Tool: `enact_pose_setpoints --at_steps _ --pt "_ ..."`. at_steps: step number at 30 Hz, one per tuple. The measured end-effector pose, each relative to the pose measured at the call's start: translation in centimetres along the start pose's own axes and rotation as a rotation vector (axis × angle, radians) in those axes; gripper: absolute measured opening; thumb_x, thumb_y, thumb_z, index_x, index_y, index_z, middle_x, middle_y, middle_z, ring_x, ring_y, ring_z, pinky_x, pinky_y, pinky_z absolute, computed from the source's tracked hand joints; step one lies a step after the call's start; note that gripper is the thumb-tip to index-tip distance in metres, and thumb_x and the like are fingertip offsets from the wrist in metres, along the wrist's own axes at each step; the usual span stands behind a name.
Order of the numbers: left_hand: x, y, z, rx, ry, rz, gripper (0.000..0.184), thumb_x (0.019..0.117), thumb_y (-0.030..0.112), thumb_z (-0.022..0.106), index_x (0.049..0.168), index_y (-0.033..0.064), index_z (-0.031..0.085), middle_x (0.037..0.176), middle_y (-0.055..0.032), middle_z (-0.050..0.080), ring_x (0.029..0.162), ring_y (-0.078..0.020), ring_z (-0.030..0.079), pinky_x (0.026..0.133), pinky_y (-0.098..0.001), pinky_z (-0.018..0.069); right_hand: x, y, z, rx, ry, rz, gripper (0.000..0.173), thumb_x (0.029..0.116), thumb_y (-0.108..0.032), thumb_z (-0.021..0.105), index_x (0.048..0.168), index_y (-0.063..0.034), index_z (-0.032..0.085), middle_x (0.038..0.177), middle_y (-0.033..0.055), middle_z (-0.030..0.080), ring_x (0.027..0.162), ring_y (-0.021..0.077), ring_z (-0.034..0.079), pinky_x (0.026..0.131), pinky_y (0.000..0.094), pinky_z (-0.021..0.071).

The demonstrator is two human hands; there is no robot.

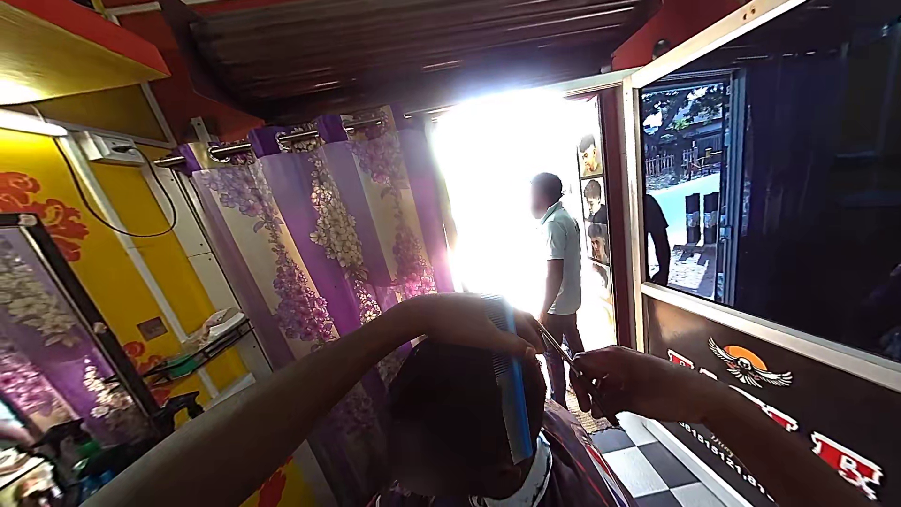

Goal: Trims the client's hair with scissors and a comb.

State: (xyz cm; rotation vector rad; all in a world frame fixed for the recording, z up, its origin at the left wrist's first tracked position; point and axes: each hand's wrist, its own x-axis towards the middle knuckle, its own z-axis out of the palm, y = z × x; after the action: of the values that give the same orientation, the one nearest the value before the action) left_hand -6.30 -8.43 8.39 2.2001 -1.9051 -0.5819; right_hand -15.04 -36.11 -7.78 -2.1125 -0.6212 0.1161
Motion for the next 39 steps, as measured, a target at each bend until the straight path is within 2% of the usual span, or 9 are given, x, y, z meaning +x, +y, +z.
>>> enact_pose_setpoints --at_steps 7,12,15,18,23,29,33,36,39 --pt "1.1 -0.4 -0.4 0.042 0.072 -0.021 0.034 0.104 0.031 0.054 0.126 0.0108 0.071 0.127 -0.0028 0.069 0.116 -0.0088 0.064 0.104 -0.0341 0.0494 0.3 1.3 -0.3 0.189 0.113 -0.064 0.024 0.0901 0.0 0.072 0.113 -0.0046 0.065 0.107 0.011 0.072 0.094 0.0228 0.072 0.083 0.0388 0.0618" --pt "2.8 -2.7 -4.5 -0.679 1.121 -0.065 0.039 0.1113 0.031 0.037 0.131 0.006 0.06 0.121 -0.0074 0.068 0.099 -0.0146 0.067 0.084 -0.0323 0.0545 1.7 2.0 1.4 0.474 0.54 -0.145 0.021 0.087 0.002 0.073 0.106 -0.0026 0.065 0.105 0.0123 0.074 0.094 0.023 0.073 0.084 0.0385 0.0616" --pt "1.0 -0.1 -7.6 -1.05 1.435 0.009 0.05 0.1106 0.042 0.026 0.13 0.0094 0.06 0.124 -0.0087 0.067 0.103 -0.0216 0.068 0.085 -0.0385 0.0548 2.4 2.5 1.9 0.79 0.729 -0.22 0.026 0.0881 0.003 0.07 0.112 -0.0026 0.06 0.113 0.0151 0.072 0.101 0.0245 0.072 0.091 0.039 0.0599" --pt "-1.1 3.0 -5.0 -0.931 1.396 0.15 0.063 0.1112 0.047 0.019 0.134 0.0034 0.058 0.129 -0.013 0.066 0.112 -0.0252 0.068 0.095 -0.0415 0.0555 2.8 2.1 2.0 0.935 0.715 -0.421 0.027 0.0899 -0.002 0.047 0.112 -0.0047 0.061 0.114 0.0153 0.07 0.104 0.0242 0.07 0.091 0.0392 0.0583" --pt "-2.0 6.4 3.1 -0.484 1.246 0.069 0.071 0.1075 0.058 0.015 0.141 0.0132 0.059 0.146 0.0004 0.059 0.139 -0.0203 0.051 0.117 -0.0432 0.0404 2.6 -3.6 3.5 0.648 0.574 -0.451 0.039 0.104 -0.049 0.053 0.114 -0.0152 0.07 0.095 0.0034 0.069 0.082 0.0094 0.064 0.074 0.0248 0.0548" --pt "-0.7 6.0 7.6 -0.372 1.132 0.068 0.069 0.1048 0.064 0.022 0.145 0.0193 0.056 0.148 0.0043 0.056 0.136 -0.0154 0.052 0.108 -0.0417 0.0474 3.8 -5.8 7.0 0.321 0.448 -0.544 0.029 0.1035 -0.034 0.061 0.108 -0.0091 0.073 0.088 0.002 0.07 0.075 0.0082 0.064 0.066 0.0257 0.0537" --pt "-7.1 5.1 6.4 -0.272 1.292 0.118 0.096 0.0897 0.085 0.015 0.163 0.0241 0.023 0.166 0.0057 0.031 0.15 -0.0171 0.034 0.12 -0.0448 0.0348 3.5 -7.5 2.2 0.005 0.578 -0.631 0.023 0.1033 -0.039 0.059 0.107 -0.0208 0.073 0.086 -0.009 0.07 0.074 -0.0015 0.063 0.066 0.0153 0.053" --pt "-12.3 3.5 6.7 -0.139 1.636 -0.034 0.086 0.0965 0.076 0.007 0.159 0.0233 0.034 0.163 0.0064 0.037 0.151 -0.0197 0.033 0.122 -0.0446 0.0307 4.6 -8.4 -3.4 -0.381 0.758 -0.656 0.025 0.1 -0.037 0.059 0.099 -0.0173 0.074 0.086 -0.0104 0.068 0.077 -0.0015 0.061 0.07 0.0204 0.0518" --pt "-12.7 0.0 9.9 0.087 1.717 -0.334 0.049 0.1095 0.046 0.033 0.137 0.0162 0.06 0.147 0.0034 0.057 0.139 -0.0186 0.05 0.115 -0.0442 0.0413 8.2 -9.5 -7.2 -0.556 0.572 -0.898 0.018 0.0958 -0.028 0.065 0.099 -0.0168 0.079 0.089 -0.0079 0.071 0.088 0.008 0.062 0.083 0.0352 0.0484"
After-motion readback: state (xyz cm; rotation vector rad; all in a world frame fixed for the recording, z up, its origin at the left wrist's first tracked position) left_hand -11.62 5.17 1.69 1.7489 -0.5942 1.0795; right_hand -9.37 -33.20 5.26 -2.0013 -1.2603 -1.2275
